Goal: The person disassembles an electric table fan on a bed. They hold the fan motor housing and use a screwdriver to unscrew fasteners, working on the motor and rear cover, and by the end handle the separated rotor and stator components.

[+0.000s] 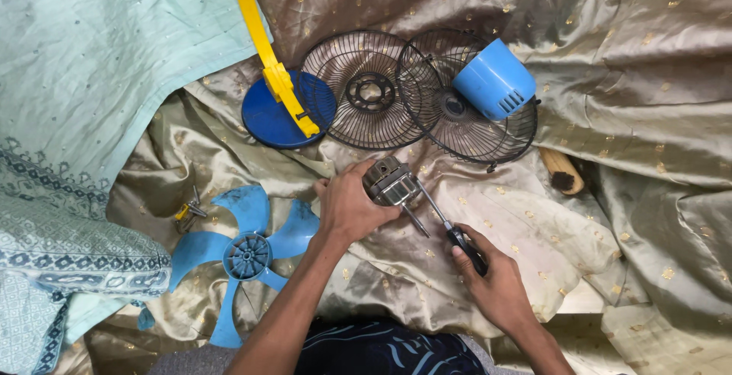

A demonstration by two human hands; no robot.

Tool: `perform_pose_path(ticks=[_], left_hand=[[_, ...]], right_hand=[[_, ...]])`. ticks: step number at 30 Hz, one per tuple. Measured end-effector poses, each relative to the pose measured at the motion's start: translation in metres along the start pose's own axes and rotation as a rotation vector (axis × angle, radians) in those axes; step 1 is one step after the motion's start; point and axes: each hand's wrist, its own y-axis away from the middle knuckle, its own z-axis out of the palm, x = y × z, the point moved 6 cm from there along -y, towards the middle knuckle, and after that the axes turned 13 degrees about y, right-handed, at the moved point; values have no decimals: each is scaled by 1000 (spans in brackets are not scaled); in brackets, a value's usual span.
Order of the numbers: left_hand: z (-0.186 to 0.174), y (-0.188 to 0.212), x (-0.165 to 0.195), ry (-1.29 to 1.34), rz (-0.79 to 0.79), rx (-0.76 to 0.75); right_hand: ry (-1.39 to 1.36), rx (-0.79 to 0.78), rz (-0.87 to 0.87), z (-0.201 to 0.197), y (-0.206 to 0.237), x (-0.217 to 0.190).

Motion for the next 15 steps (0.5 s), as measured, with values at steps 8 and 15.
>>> perform_pose_path(ticks=[8, 15], left_hand=[[9, 6, 22, -406, -92, 50], [17, -8, 14, -81, 43, 7]], right_hand=[[1, -22, 23, 3, 1, -2], [-89, -15, -62, 10, -1, -2]])
